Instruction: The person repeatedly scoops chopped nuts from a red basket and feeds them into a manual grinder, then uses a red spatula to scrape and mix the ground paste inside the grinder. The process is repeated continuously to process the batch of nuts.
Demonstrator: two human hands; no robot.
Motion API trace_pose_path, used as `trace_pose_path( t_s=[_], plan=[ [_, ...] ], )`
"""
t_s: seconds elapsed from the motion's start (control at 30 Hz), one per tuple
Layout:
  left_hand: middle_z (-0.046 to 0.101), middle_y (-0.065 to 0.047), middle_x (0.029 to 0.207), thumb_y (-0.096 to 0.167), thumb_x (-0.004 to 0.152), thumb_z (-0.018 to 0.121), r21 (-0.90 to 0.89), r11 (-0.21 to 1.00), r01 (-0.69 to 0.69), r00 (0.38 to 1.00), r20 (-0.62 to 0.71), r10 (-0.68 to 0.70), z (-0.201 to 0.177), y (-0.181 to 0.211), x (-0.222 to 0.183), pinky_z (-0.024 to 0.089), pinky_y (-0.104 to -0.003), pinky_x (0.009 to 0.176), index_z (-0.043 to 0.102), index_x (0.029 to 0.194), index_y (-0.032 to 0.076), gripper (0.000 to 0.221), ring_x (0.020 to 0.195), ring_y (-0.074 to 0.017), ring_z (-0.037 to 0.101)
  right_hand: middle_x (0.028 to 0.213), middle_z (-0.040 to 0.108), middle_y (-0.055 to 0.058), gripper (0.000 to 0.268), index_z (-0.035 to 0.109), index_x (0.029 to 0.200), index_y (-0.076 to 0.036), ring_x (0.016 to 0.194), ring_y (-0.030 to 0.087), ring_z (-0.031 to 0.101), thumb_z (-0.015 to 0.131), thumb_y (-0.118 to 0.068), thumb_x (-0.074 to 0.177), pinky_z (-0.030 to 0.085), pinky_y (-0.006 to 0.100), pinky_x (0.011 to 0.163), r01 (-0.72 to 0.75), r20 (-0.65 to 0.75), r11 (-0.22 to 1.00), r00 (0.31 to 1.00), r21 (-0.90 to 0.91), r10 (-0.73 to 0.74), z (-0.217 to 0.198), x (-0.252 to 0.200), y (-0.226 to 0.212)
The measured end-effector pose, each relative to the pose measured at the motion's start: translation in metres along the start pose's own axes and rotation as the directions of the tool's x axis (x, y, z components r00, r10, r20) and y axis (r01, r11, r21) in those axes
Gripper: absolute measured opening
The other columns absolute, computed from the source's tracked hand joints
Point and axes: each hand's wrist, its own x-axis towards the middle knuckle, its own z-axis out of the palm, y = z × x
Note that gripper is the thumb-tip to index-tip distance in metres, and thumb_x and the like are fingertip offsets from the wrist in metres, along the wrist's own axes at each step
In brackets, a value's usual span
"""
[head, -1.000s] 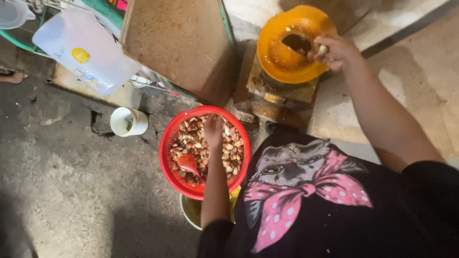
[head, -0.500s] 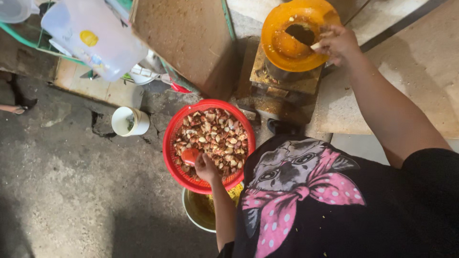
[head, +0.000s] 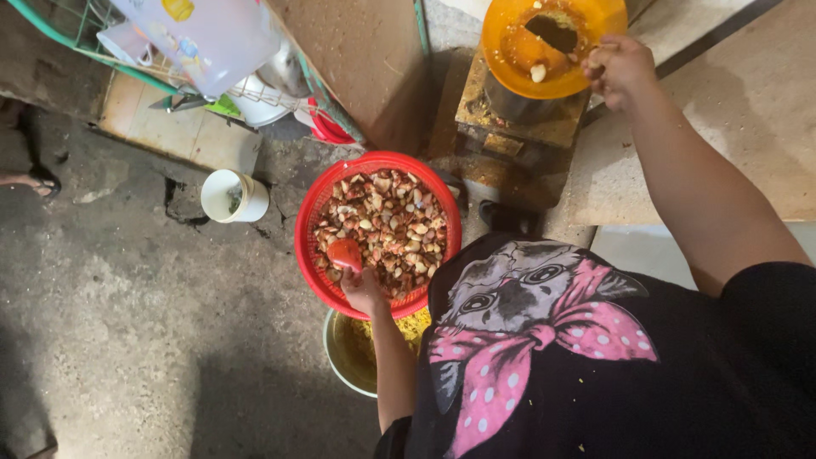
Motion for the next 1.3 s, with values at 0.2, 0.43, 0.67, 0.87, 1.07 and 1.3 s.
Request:
trace_pose_path(
  t_s=[0.2,0.43,0.67,0.87,1.07,1.3],
  plan=[
    [0.075,-0.009,0.093,-0.001,0.088,0.068,0.048,0.989,0.137,0.99,-0.023,-0.136,-0.021,0.014,-0.015,0.059,-0.026,0.059,0.07,0.114,0.0,0.026,0.068,-0.0131,0.07,0.105,0.067,0.01,0.041,0.057,0.143,-0.011,0.071,0.01,0.065,0.066,-0.017,0.104,0.057,0.024,0.064,-0.13,0.037,0.988,0.99,-0.082,0.133,0.017,-0.005,-0.01],
    [0.072,-0.014,0.115,0.005,0.088,0.069,0.245,0.969,-0.041,0.994,-0.092,0.065,-0.022,0.012,-0.014,0.058,-0.032,0.064,0.066,0.125,0.001,0.036,0.079,-0.0157,0.07,0.122,0.053,0.018,0.06,0.024,0.149,-0.001,0.104,0.031,0.065,0.062,-0.012,0.104,0.061,0.042,0.106,-0.161,0.022,0.929,0.986,0.332,0.163,0.022,0.016,-0.032],
    [0.072,-0.016,0.126,0.018,0.087,0.07,0.523,0.826,0.209,0.968,0.006,-0.249,-0.01,-0.012,-0.007,0.058,-0.049,0.078,0.066,0.138,0.013,0.052,0.091,-0.0355,0.073,0.129,0.053,0.017,0.051,0.039,0.155,-0.003,0.118,0.03,0.06,0.055,-0.014,0.107,0.041,0.057,0.118,0.017,0.123,0.933,0.99,0.36,-0.065,-0.004,0.081,-0.004],
    [0.038,-0.026,0.153,0.033,0.086,0.076,0.805,0.566,-0.177,0.96,0.267,-0.081,0.006,-0.019,0.008,0.049,-0.046,0.108,0.065,0.14,0.023,0.056,0.128,-0.0373,0.054,0.12,0.057,0.016,0.048,0.044,0.15,-0.003,0.11,0.029,0.059,0.052,-0.016,0.105,0.045,0.06,0.116,0.081,-0.01,0.887,0.996,0.455,-0.085,-0.006,0.092,0.006],
    [0.026,-0.026,0.157,0.038,0.087,0.075,0.875,0.48,-0.067,0.978,0.153,-0.141,0.02,-0.028,0.013,0.048,-0.047,0.104,0.062,0.138,0.021,0.055,0.135,-0.0408,0.043,0.124,0.066,0.019,0.048,0.047,0.15,-0.004,0.088,0.022,0.074,0.053,-0.023,0.106,0.063,0.033,0.076,-0.097,0.021,0.985,0.995,-0.141,0.101,0.028,0.046,-0.008],
    [0.044,-0.015,0.152,0.032,0.094,0.061,0.982,0.175,-0.071,0.938,0.125,-0.324,0.022,-0.002,-0.014,0.054,-0.051,0.1,0.039,0.16,0.017,0.071,0.127,-0.0325,0.057,0.107,0.078,0.013,0.037,0.071,0.122,-0.015,0.088,0.024,0.072,0.084,-0.021,0.089,0.055,0.042,0.084,0.663,0.501,0.133,0.667,-0.737,-0.551,0.053,0.054,0.038]
  ],
)
